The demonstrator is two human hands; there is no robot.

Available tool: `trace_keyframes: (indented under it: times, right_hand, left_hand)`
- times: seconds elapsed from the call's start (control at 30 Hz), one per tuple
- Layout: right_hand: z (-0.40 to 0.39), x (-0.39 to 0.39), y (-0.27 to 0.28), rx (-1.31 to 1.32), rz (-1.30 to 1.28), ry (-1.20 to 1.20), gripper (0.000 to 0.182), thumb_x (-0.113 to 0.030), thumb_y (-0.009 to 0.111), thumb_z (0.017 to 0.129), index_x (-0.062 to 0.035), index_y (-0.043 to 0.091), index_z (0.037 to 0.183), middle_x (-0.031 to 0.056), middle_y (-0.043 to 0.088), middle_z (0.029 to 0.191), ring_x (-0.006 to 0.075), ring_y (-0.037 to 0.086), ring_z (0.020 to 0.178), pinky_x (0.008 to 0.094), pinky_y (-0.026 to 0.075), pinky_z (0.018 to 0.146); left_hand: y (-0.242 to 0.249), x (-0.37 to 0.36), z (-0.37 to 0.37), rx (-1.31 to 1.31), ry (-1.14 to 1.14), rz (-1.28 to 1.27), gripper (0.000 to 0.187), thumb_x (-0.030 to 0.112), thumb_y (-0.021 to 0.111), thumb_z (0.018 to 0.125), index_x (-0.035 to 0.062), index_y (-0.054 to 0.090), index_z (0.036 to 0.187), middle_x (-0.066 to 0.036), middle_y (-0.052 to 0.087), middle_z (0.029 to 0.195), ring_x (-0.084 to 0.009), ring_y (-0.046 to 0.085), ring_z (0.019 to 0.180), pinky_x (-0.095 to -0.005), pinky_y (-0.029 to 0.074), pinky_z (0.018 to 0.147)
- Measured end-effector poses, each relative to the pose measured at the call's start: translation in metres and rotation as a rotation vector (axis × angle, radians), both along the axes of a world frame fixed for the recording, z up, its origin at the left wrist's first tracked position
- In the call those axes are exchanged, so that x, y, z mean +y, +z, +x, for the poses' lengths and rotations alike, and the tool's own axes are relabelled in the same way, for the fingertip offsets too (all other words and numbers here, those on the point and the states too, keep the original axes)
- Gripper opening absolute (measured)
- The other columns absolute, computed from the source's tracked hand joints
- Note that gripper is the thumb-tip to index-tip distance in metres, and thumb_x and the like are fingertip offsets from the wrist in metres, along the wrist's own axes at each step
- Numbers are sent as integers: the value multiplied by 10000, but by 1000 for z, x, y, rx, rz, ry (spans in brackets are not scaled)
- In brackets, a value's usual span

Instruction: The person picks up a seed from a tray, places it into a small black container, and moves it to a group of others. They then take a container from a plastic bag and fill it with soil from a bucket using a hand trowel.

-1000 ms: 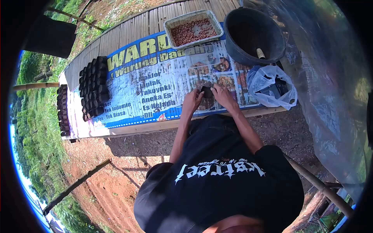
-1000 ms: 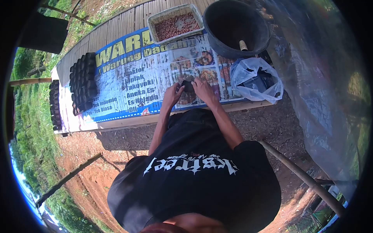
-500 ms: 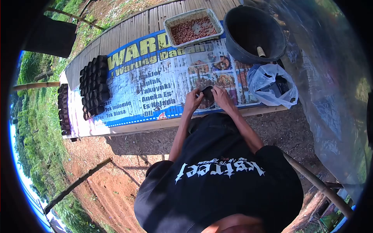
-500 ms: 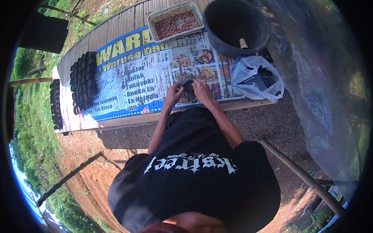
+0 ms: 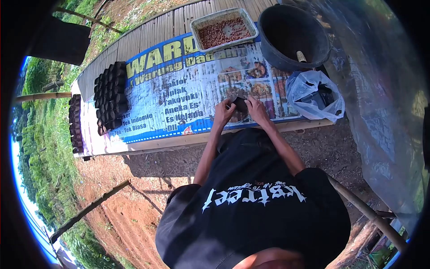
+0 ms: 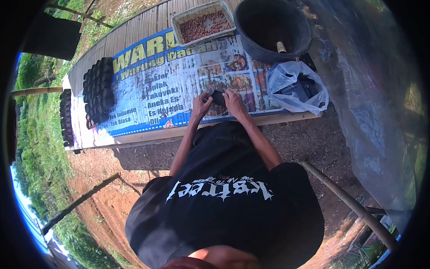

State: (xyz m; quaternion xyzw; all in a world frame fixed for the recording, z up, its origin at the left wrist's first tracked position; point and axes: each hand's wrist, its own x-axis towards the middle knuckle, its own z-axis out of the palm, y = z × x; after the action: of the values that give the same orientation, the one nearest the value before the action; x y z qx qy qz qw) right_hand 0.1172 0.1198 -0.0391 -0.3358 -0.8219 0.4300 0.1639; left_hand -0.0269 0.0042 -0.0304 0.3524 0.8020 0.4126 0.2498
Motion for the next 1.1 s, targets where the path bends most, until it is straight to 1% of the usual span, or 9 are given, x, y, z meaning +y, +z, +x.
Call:
trace_keyframes:
  times: [0.1,0.37,0.47,0.57,0.67,0.77,0.87,1.0,1.1]
  right_hand:
    - [3,-4,2,92,81,-29,241,-216,533,1013,16,536,949,281,601,833,502,582,848,547,432,696]
    - [12,-6,9,27,-31,-10,196,-184,558,992,7,584,960,268,640,815,473,624,847,519,470,716]
    - [19,-6,15,34,-159,-50,162,-173,567,987,-14,592,1012,223,666,840,398,669,853,485,494,732]
    - [28,-11,-13,195,-58,-159,213,-215,588,982,-53,587,1120,202,677,893,360,689,895,478,511,781]
    - [31,-13,-19,-122,-119,-145,320,-352,564,976,-51,630,1062,140,705,824,327,710,844,424,524,741]
    - [22,-13,-14,-360,-297,-54,416,-437,580,936,-34,681,959,172,703,774,376,705,821,460,523,747]
    - [19,-24,-9,-283,-170,24,454,-457,601,912,-20,707,849,210,695,748,421,693,802,489,522,733]
    - [15,-23,-17,-261,-106,-68,374,-384,610,879,-26,716,870,246,692,810,438,681,822,488,526,737]
    - [24,-19,16,-203,-63,-129,343,-348,610,865,-19,708,866,241,689,806,431,680,811,492,525,733]
  left_hand:
    - [24,-4,1,-29,-35,-73,281,246,648,867,-32,646,829,-158,623,641,-183,622,586,-364,480,585]
    - [4,-18,11,-37,58,-29,299,249,639,905,-38,641,820,-129,618,638,-157,604,597,-346,479,602]
    - [14,-23,10,-20,82,-26,336,274,672,916,-36,624,797,-127,625,650,-178,593,588,-364,471,599]
    - [25,-20,12,46,130,16,310,276,689,902,-24,641,845,-188,644,714,-290,658,672,-394,496,657]
    - [28,-11,11,201,58,56,291,303,729,882,21,662,904,-170,649,794,-324,670,765,-425,513,703]
    - [30,-1,12,393,-42,146,248,258,733,863,21,673,907,-152,645,806,-331,665,777,-430,520,742]
    - [22,9,4,295,-169,-4,214,234,724,841,47,655,919,-172,658,915,-394,666,851,-489,525,750]
    - [20,14,6,377,-101,-8,153,145,689,836,-1,677,881,-177,679,835,-366,680,813,-454,522,757]
    - [39,3,19,293,-24,58,156,137,667,838,-17,666,861,-185,690,804,-341,693,782,-437,525,734]
